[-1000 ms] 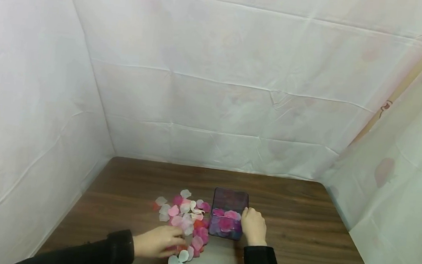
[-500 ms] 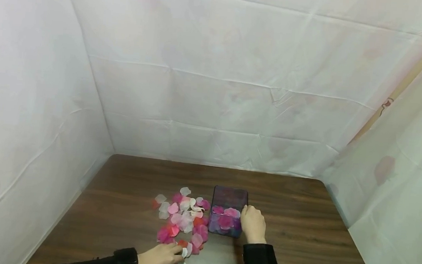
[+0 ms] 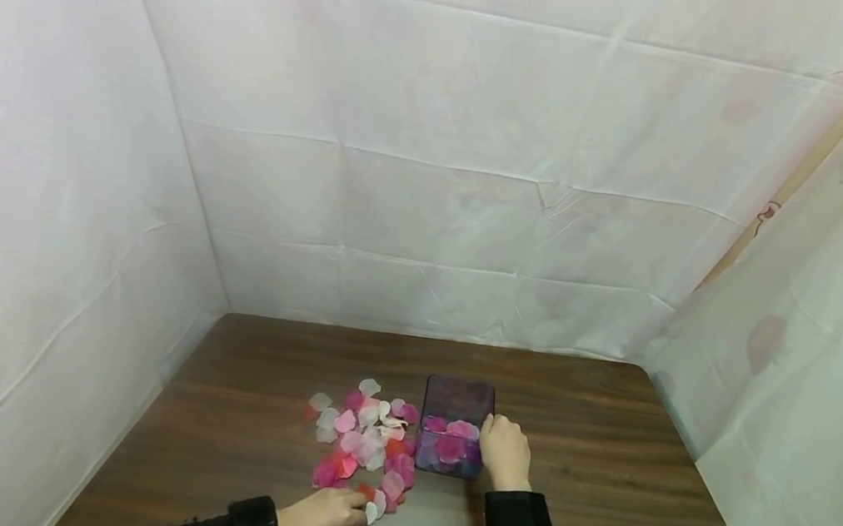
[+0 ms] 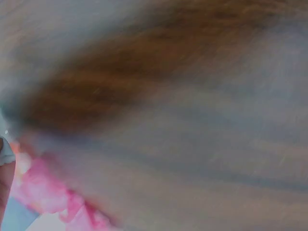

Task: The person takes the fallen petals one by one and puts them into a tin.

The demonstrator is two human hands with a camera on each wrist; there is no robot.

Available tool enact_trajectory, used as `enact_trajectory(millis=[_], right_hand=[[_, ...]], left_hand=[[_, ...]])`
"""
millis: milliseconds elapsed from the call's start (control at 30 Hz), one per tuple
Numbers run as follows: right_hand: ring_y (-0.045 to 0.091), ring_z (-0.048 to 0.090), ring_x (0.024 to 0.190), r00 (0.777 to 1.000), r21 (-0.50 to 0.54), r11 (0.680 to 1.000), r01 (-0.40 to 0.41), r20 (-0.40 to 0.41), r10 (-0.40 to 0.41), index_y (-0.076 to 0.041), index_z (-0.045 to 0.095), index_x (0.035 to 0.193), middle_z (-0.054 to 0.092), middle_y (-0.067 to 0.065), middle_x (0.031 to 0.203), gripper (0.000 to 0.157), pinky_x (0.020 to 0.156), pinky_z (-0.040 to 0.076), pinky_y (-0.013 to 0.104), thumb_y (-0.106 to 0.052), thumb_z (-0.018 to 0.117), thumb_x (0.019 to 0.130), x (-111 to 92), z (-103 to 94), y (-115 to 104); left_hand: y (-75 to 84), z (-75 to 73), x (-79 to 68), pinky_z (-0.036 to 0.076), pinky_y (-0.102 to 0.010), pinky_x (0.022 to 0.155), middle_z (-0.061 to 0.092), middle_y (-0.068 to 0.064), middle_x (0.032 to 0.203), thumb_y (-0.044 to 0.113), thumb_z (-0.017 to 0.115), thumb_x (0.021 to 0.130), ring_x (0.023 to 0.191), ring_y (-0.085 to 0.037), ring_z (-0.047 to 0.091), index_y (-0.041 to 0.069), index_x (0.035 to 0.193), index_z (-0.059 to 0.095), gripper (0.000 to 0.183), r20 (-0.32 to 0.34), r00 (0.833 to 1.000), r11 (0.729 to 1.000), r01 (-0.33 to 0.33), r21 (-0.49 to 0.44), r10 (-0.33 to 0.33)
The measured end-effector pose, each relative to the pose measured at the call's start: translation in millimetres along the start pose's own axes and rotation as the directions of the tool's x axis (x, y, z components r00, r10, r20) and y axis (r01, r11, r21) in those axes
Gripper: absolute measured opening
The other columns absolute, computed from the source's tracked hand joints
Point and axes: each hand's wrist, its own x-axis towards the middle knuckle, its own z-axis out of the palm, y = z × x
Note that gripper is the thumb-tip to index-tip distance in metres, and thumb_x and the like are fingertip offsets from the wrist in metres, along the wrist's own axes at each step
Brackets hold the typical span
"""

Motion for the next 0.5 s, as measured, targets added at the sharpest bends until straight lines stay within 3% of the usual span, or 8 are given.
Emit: enact_trajectory(millis=[167, 300, 433, 500], right_hand=[[0.038, 0.063, 0.071, 1.000, -0.003, 1.000, -0.002, -0.007, 0.002, -0.001, 0.049, 0.062, 0.061, 0.021, 0.073, 0.040, 0.059, 0.045, 0.046, -0.016, 0.037, 0.097, 1.3, 0.1, 0.4], [0.032, 0.060, 0.067, 1.000, 0.004, 1.000, -0.008, -0.001, 0.008, -0.001, 0.047, 0.062, 0.058, 0.017, 0.068, 0.040, 0.058, 0.044, 0.043, -0.017, 0.037, 0.098, 2.0, -0.2, 0.6], [0.030, 0.058, 0.065, 1.000, 0.006, 1.000, -0.008, -0.001, 0.008, -0.001, 0.048, 0.062, 0.057, 0.016, 0.067, 0.040, 0.058, 0.043, 0.042, -0.017, 0.037, 0.098, 1.3, -0.9, 1.1], [0.034, 0.061, 0.068, 1.000, 0.003, 1.000, -0.007, -0.011, 0.007, -0.001, 0.048, 0.062, 0.059, 0.019, 0.070, 0.040, 0.059, 0.044, 0.044, -0.016, 0.037, 0.097, 1.0, -1.5, 1.3]], left_hand=[[-6.4, -25.3, 13.8, 0.040, -0.003, 0.067, 0.059, 0.009, 0.080, 0.007, 0.073, 0.076, 0.075, 0.004, 0.056, 0.017, 0.083, 0.070, 0.013, -0.082, 0.997, 1.000, 0.009, -0.002, -0.010], [-19.0, -49.2, 28.8, 0.043, -0.003, 0.070, 0.060, 0.006, 0.082, 0.004, 0.071, 0.078, 0.076, 0.001, 0.058, 0.014, 0.085, 0.071, 0.012, -0.141, 0.989, 0.999, 0.031, -0.031, -0.035], [-34.6, -74.2, 48.4, 0.045, -0.005, 0.073, 0.062, 0.002, 0.084, 0.001, 0.069, 0.082, 0.079, -0.005, 0.061, 0.010, 0.085, 0.071, 0.010, -0.217, 0.973, 0.994, 0.056, -0.095, -0.076], [-41.7, -85.5, 60.7, 0.046, -0.006, 0.073, 0.062, 0.001, 0.086, -0.001, 0.068, 0.082, 0.080, -0.006, 0.062, 0.009, 0.084, 0.071, 0.010, -0.248, 0.960, 0.983, 0.094, -0.156, -0.132]])
